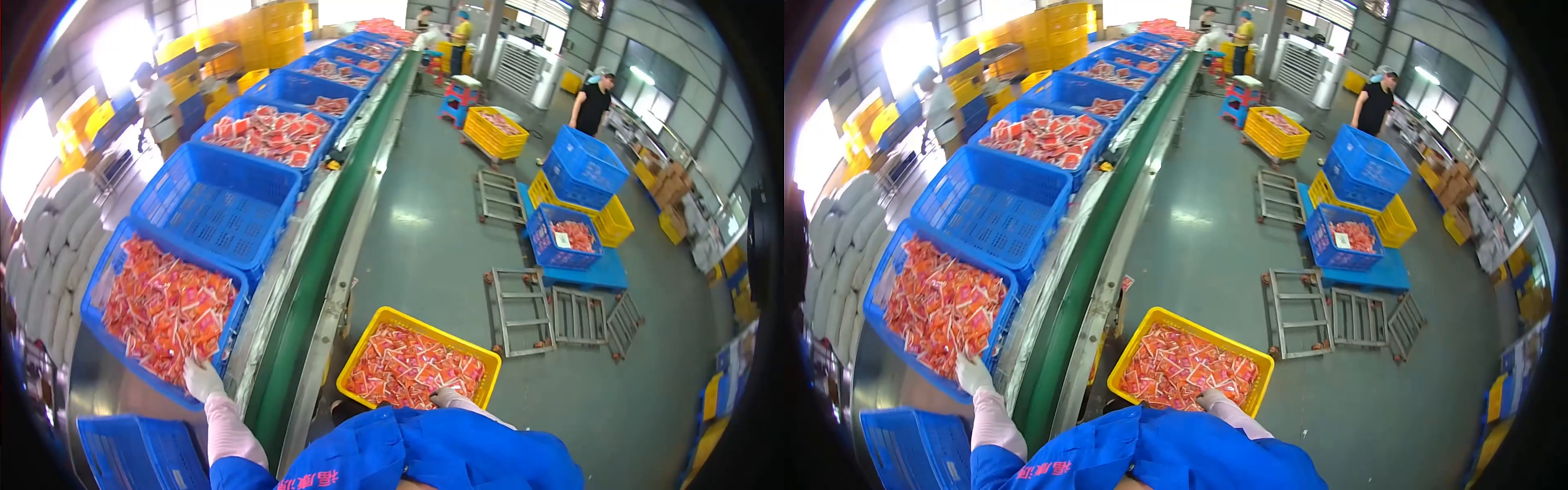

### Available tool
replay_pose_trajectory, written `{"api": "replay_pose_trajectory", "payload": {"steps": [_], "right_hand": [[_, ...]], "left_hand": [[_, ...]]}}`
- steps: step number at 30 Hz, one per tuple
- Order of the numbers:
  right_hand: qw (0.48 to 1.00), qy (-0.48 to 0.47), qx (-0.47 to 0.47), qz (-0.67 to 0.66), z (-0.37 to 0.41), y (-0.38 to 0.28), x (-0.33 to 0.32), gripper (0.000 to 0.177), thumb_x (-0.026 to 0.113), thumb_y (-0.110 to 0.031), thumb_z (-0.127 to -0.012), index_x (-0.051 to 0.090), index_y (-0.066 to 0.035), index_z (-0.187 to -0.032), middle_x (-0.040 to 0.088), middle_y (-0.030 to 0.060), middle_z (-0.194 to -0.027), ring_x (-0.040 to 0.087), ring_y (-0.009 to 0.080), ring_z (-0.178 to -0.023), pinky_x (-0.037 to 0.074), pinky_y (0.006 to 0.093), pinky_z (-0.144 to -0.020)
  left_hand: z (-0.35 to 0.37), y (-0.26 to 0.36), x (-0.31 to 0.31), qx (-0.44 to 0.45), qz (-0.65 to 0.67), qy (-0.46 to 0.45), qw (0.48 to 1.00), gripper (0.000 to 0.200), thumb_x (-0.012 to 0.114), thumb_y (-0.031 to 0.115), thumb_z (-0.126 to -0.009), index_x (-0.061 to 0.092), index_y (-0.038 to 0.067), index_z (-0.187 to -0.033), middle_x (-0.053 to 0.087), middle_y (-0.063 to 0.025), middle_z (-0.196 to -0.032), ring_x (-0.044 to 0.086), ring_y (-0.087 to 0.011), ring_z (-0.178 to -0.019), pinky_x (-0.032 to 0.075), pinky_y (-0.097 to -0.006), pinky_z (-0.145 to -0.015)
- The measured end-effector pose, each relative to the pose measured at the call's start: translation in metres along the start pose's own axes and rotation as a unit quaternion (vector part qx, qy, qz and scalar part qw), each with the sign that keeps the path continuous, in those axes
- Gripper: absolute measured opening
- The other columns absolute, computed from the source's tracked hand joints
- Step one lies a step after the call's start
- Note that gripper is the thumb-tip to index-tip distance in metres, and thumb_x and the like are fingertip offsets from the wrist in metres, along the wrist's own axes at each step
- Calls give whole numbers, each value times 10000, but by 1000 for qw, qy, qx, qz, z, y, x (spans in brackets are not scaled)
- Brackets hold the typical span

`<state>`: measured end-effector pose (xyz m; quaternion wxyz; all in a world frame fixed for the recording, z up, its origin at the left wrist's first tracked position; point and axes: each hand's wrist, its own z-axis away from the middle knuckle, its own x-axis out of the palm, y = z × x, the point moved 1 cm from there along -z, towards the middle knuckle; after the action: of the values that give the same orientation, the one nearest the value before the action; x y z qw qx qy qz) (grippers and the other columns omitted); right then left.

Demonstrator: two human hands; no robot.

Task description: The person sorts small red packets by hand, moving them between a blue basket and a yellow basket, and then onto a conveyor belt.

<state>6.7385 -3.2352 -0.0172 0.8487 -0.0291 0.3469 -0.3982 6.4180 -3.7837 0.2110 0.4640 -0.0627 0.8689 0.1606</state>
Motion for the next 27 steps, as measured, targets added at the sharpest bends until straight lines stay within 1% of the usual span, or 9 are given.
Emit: {"api": "replay_pose_trajectory", "payload": {"steps": [2, 4, 9, 15, 17, 21, 24, 25, 27], "right_hand": [[999, -31, 10, -11, -3, -3, -6, 401, 602, -351, -898, 684, -121, -1216, 702, 150, -1142, 671, 296, -1058, 509, 407, -925], [999, -28, 8, -16, 0, -4, -10, 410, 603, -353, -900, 676, -117, -1228, 708, 137, -1137, 675, 285, -1051, 513, 398, -919], [999, -25, -3, -45, 15, -4, -11, 402, 595, -338, -902, 676, -119, -1229, 702, 146, -1143, 660, 302, -1080, 498, 405, -943], [999, -26, -8, -31, 13, -3, -6, 395, 586, -341, -907, 679, -130, -1228, 691, 147, -1171, 637, 315, -1125, 477, 409, -975], [998, -17, -6, -64, 12, 4, -2, 400, 586, -353, -908, 676, -142, -1235, 691, 142, -1172, 638, 319, -1121, 479, 411, -971], [999, -10, -11, -47, 8, 11, 4, 418, 580, -373, -914, 671, -129, -1241, 691, 140, -1172, 638, 315, -1123, 481, 405, -967], [999, -13, -26, -24, 10, 12, -1, 419, 578, -383, -916, 674, -125, -1232, 704, 138, -1132, 656, 312, -1065, 502, 416, -921], [996, -32, -75, -32, 12, 15, -4, 404, 572, -385, -920, 684, -123, -1207, 709, 132, -1109, 664, 316, -1018, 511, 424, -885], [997, -61, -53, -14, 16, -5, -28, 393, 569, -393, -907, 701, -110, -1145, 714, 141, -1053, 676, 312, -985, 523, 428, -851]], "left_hand": [[-1, 4, -4, -7, -9, -17, 1000, 356, 513, 339, -980, 592, 2, -1066, 650, -199, -979, 626, -381, -907, 496, -474, -782], [-2, 4, -6, -33, 1, -42, 999, 368, 516, 349, -979, 592, 2, -1073, 647, -204, -1014, 627, -376, -932, 496, -469, -791], [-4, -3, 0, -24, -5, -61, 998, 413, 500, 336, -987, 575, -11, -1196, 648, -221, -1041, 628, -391, -948, 494, -480, -812], [-5, 4, -11, -33, -3, -74, 997, 399, 503, 328, -986, 576, -18, -1172, 648, -224, -1045, 630, -389, -947, 494, -479, -812], [-4, 5, -10, -36, -3, -79, 996, 396, 506, 325, -985, 576, -19, -1167, 648, -220, -1044, 629, -387, -950, 494, -479, -811], [-3, -3, 1, -18, -12, -58, 998, 393, 517, 320, -978, 576, -18, -1167, 645, -212, -1035, 624, -379, -960, 495, -479, -810], [-3, -3, 2, -19, -9, -51, 998, 394, 517, 321, -977, 577, -19, -1166, 644, -211, -1031, 622, -378, -956, 495, -479, -810], [-3, -3, 1, -24, -7, -55, 998, 396, 515, 323, -978, 577, -20, -1166, 643, -213, -1030, 623, -379, -951, 494, -480, -810], [-1, 4, -8, -27, -6, -56, 998, 397, 513, 326, -979, 578, -19, -1165, 644, -213, -1031, 623, -380, -949, 494, -480, -810]]}}
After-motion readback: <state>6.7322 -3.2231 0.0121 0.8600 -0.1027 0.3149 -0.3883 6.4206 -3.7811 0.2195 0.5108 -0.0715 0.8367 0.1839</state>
